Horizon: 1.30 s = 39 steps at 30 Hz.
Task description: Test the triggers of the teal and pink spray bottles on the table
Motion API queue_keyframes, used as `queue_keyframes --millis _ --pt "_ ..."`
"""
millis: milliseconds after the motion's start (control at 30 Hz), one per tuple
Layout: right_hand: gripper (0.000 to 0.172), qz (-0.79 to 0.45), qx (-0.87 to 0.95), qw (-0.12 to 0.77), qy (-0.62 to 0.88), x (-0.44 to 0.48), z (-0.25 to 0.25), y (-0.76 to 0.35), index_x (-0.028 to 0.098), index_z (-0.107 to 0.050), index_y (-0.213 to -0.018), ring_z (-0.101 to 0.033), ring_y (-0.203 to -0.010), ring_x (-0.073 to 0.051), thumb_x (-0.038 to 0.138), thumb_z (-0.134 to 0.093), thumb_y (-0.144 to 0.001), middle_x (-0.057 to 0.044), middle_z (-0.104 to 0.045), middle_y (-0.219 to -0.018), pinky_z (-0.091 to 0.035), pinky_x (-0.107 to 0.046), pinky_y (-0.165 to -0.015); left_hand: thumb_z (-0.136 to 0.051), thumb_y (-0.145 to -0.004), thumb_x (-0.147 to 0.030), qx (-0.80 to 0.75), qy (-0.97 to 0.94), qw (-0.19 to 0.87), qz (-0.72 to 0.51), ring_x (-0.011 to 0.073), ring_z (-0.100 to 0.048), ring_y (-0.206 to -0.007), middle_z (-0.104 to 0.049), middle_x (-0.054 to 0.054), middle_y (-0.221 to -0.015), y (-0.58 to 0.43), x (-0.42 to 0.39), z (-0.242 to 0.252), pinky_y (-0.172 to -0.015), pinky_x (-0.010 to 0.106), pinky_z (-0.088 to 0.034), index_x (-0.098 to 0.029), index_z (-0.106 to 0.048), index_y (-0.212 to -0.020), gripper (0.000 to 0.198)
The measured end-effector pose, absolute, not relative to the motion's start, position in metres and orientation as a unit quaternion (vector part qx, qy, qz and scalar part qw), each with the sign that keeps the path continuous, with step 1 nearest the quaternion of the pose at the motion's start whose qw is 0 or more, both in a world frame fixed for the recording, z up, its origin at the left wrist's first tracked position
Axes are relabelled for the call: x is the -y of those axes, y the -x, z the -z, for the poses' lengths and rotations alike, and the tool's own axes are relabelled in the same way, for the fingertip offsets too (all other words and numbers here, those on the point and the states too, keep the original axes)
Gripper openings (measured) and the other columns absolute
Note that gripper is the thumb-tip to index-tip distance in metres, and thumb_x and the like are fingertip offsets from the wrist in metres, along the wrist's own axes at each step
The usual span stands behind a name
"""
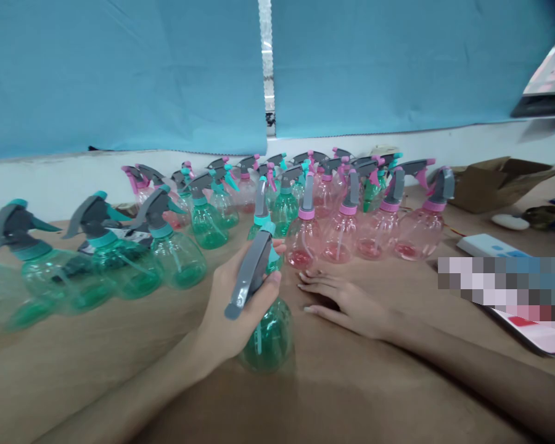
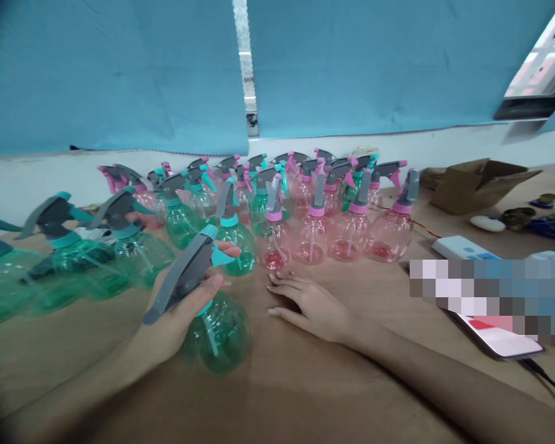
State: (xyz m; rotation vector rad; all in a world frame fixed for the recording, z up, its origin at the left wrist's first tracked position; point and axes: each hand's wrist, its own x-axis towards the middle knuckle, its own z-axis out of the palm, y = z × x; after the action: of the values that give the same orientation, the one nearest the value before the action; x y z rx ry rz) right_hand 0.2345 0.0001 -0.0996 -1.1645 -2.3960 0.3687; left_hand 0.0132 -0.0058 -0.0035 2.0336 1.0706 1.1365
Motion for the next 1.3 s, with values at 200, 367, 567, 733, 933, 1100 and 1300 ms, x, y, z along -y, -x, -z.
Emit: queue_keyframes --millis 200,367,567,733,933,1100,1300 --pt "0.049 -0.136 0.868 0.225 0.423 -0.0005 0.0994 -0.2348 0.023 -0.046 -0.132 -0.044 -0.125 -0.022 0.047 -0.045 -0.090 -0.005 -0.051 -0.134 -0.034 -0.043 -0.106 -0.052 -0.083 -0.027 -0.399 -0.764 0.289 -0.416 0.0177 -0.063 -0.078 -0.066 0.000 -0.104 -0.0121 0.0047 0.0046 -0.075 0.033 -0.049 -0.028 -0.055 -0.109 0.026" --pt "0.048 -0.141 0.867 0.229 0.420 -0.0002 0.1004 -0.2349 0.023 -0.046 -0.132 -0.045 -0.125 -0.022 0.047 -0.045 -0.090 -0.006 -0.051 -0.133 -0.035 -0.043 -0.105 -0.052 -0.083 -0.024 -0.395 -0.766 0.291 -0.416 0.0163 -0.062 -0.077 -0.065 0.000 -0.104 -0.0120 0.0049 0.0054 -0.073 0.032 -0.048 -0.028 -0.054 -0.109 0.026" --pt "0.048 -0.138 0.867 0.228 0.420 -0.0005 0.1010 -0.2354 0.023 -0.047 -0.132 -0.044 -0.125 -0.023 0.047 -0.046 -0.090 -0.005 -0.052 -0.133 -0.035 -0.043 -0.105 -0.053 -0.083 -0.024 -0.395 -0.762 0.297 -0.419 0.0155 -0.061 -0.075 -0.065 -0.001 -0.102 -0.0129 0.0056 0.0038 -0.071 0.031 -0.048 -0.028 -0.055 -0.108 0.025" --pt "0.048 -0.138 0.867 0.234 0.418 -0.0005 0.1015 -0.2353 0.023 -0.046 -0.132 -0.045 -0.124 -0.023 0.047 -0.046 -0.090 -0.006 -0.052 -0.132 -0.035 -0.044 -0.105 -0.052 -0.083 -0.025 -0.396 -0.768 0.282 -0.416 0.0149 -0.059 -0.074 -0.064 -0.001 -0.100 -0.0129 0.0066 0.0027 -0.068 0.029 -0.047 -0.028 -0.054 -0.107 0.024" --pt "0.048 -0.135 0.868 0.230 0.419 -0.0007 0.1016 -0.2350 0.023 -0.046 -0.132 -0.044 -0.125 -0.023 0.047 -0.046 -0.090 -0.005 -0.051 -0.133 -0.035 -0.044 -0.105 -0.052 -0.083 -0.023 -0.391 -0.764 0.302 -0.417 0.0163 -0.061 -0.080 -0.064 -0.001 -0.104 -0.0129 0.0062 0.0034 -0.073 0.030 -0.048 -0.027 -0.053 -0.108 0.025" --pt "0.049 -0.140 0.867 0.227 0.421 -0.0002 0.0993 -0.2349 0.022 -0.046 -0.132 -0.043 -0.126 -0.023 0.047 -0.045 -0.090 -0.006 -0.051 -0.134 -0.034 -0.044 -0.106 -0.051 -0.084 -0.025 -0.395 -0.768 0.298 -0.407 0.0180 -0.061 -0.079 -0.064 0.001 -0.102 -0.0125 0.0062 0.0027 -0.072 0.033 -0.048 -0.027 -0.053 -0.108 0.024" --pt "0.048 -0.151 0.867 0.237 0.412 0.0002 0.0983 -0.2346 0.024 -0.046 -0.132 -0.044 -0.125 -0.023 0.046 -0.047 -0.090 -0.006 -0.053 -0.132 -0.034 -0.045 -0.105 -0.051 -0.084 -0.028 -0.401 -0.773 0.283 -0.402 0.0173 -0.060 -0.074 -0.064 0.001 -0.095 -0.0109 0.0067 0.0028 -0.068 0.032 -0.049 -0.027 -0.054 -0.108 0.024"
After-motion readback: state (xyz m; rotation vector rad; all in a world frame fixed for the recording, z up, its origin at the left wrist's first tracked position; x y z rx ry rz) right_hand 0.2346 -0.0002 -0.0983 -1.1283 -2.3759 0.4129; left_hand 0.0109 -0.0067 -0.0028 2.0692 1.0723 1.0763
